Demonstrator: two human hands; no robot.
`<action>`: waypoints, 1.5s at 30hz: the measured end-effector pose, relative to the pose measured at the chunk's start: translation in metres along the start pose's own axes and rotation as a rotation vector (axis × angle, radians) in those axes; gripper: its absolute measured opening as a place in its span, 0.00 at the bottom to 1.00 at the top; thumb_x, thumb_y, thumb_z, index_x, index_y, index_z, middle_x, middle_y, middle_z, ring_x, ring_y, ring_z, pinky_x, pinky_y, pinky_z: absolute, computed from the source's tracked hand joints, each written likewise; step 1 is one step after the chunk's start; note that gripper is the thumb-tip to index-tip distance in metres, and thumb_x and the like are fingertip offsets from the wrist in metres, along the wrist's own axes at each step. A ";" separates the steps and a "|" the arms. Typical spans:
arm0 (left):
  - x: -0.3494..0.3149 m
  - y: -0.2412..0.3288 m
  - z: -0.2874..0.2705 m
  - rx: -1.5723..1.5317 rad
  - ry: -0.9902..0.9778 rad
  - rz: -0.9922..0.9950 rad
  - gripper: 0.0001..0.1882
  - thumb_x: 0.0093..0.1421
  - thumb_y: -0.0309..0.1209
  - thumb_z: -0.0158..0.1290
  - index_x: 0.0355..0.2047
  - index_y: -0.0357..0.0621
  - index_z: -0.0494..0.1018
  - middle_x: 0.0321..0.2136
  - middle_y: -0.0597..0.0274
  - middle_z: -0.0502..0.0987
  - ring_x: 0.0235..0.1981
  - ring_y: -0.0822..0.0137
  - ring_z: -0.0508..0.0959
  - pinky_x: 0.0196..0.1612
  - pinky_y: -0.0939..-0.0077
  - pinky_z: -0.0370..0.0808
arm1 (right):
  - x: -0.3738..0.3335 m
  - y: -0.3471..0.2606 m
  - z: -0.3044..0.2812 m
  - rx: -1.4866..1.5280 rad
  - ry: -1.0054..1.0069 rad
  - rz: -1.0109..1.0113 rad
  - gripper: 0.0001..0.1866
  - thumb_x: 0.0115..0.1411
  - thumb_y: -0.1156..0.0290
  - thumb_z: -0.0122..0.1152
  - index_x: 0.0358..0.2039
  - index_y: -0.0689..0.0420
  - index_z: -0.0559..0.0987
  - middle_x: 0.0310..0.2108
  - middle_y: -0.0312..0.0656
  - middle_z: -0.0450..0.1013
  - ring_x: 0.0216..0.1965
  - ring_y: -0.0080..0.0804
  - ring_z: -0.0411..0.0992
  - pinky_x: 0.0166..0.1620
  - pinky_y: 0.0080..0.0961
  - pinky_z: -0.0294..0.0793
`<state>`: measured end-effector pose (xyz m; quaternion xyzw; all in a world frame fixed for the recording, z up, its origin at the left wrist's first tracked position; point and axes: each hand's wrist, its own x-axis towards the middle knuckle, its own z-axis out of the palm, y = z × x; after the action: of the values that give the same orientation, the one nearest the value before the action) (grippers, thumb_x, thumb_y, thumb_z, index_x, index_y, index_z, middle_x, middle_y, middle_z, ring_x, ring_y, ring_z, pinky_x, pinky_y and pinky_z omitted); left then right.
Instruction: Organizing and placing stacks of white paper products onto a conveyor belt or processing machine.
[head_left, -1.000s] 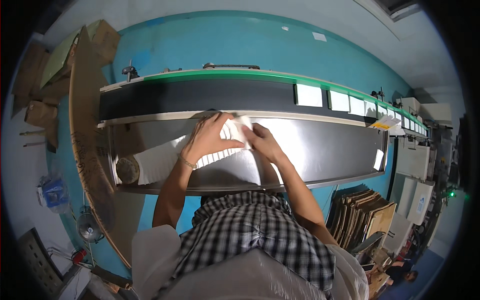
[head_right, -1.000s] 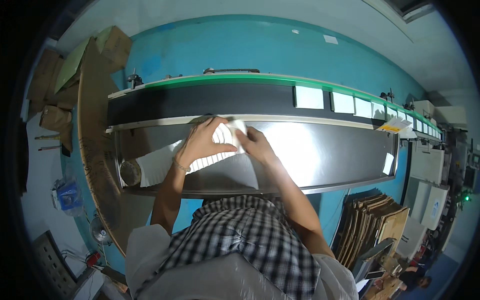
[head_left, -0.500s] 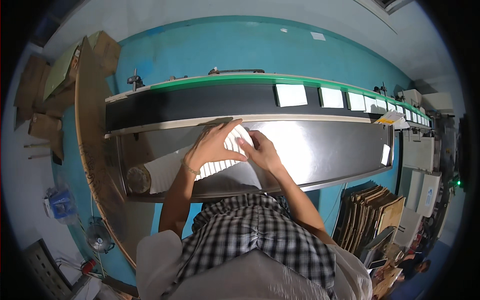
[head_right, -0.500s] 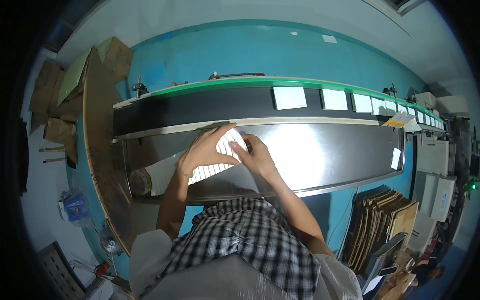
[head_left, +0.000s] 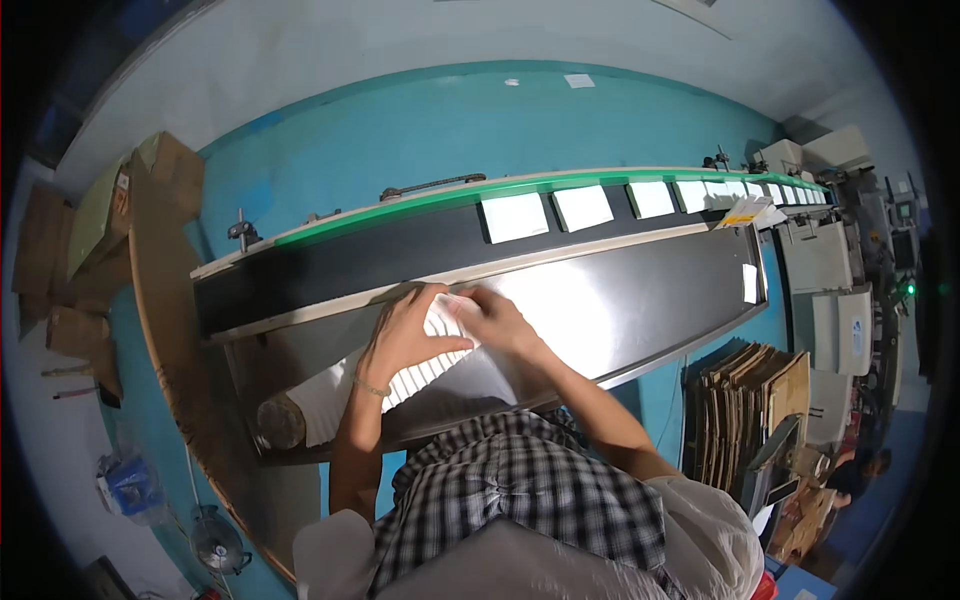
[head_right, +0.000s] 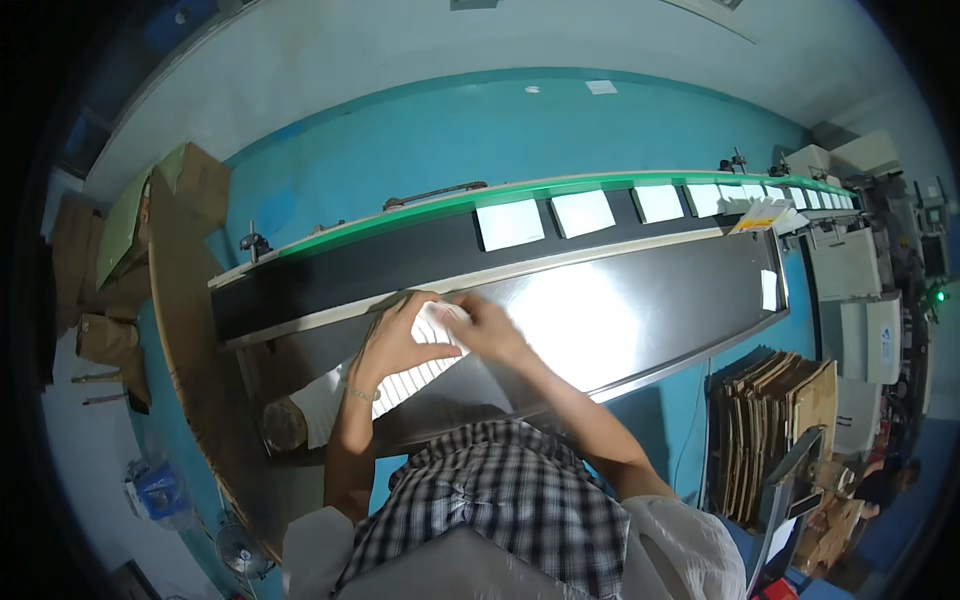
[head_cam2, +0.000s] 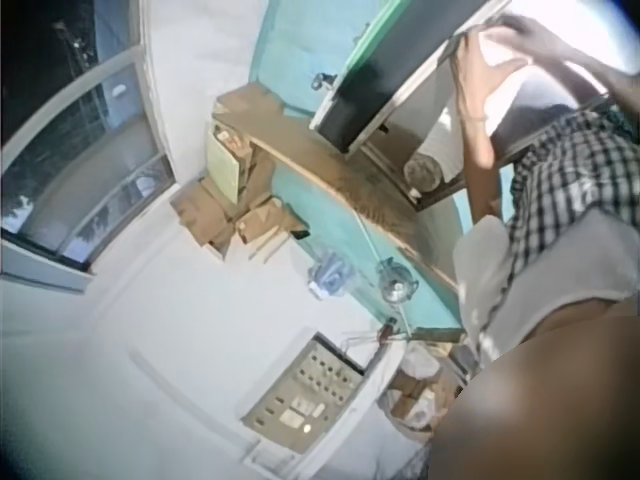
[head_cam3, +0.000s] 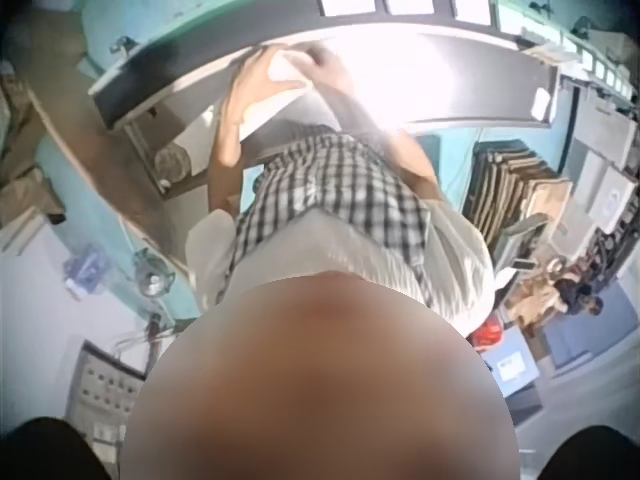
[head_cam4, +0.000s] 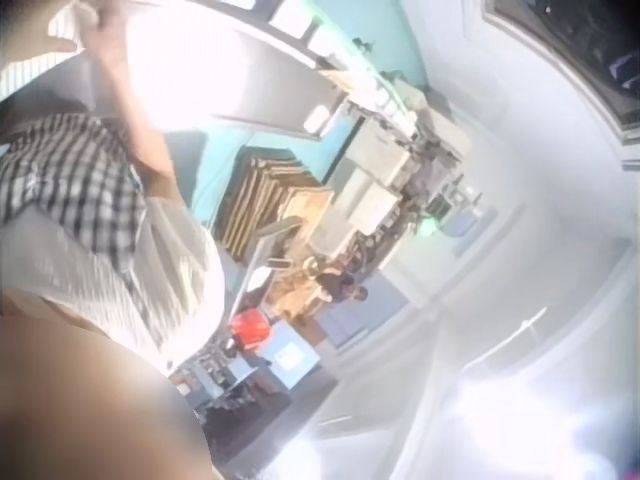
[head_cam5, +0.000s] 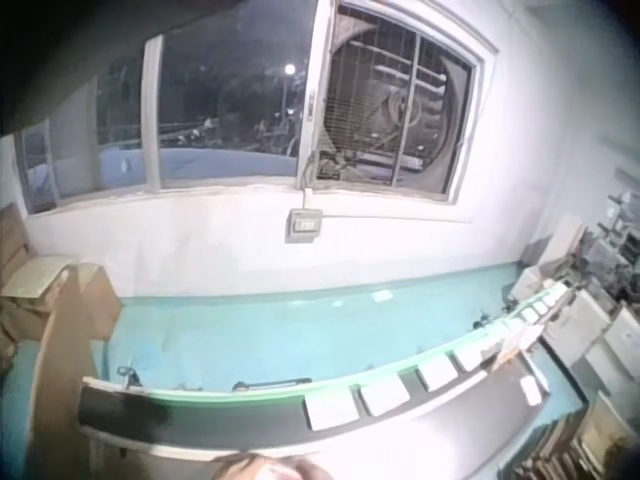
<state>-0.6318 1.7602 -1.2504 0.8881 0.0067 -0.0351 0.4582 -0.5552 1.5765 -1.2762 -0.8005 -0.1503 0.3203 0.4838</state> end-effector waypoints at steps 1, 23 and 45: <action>0.002 -0.005 0.002 -0.039 -0.033 -0.011 0.46 0.41 0.46 0.74 0.58 0.43 0.67 0.50 0.40 0.76 0.52 0.40 0.76 0.52 0.56 0.74 | -0.010 -0.001 0.011 -0.170 0.086 -0.084 0.38 0.59 0.42 0.63 0.47 0.70 0.76 0.42 0.63 0.76 0.43 0.55 0.78 0.47 0.40 0.76; -0.022 -0.072 -0.021 -0.062 -0.052 -0.053 0.43 0.41 0.45 0.74 0.55 0.42 0.69 0.48 0.43 0.77 0.50 0.42 0.77 0.51 0.56 0.74 | 0.030 0.019 0.076 -0.025 -0.061 -0.130 0.30 0.63 0.46 0.62 0.45 0.66 0.77 0.35 0.51 0.78 0.37 0.38 0.77 0.42 0.32 0.76; -0.042 -0.110 -0.030 -0.074 0.028 -0.021 0.40 0.40 0.51 0.72 0.51 0.46 0.72 0.42 0.47 0.78 0.44 0.45 0.79 0.46 0.56 0.75 | 0.046 0.016 0.113 -0.246 -0.032 -0.181 0.31 0.63 0.45 0.61 0.44 0.67 0.77 0.33 0.53 0.78 0.34 0.44 0.78 0.39 0.36 0.76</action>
<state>-0.6770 1.8496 -1.3200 0.8708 0.0236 -0.0273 0.4902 -0.5963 1.6705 -1.3433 -0.8318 -0.2678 0.2670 0.4063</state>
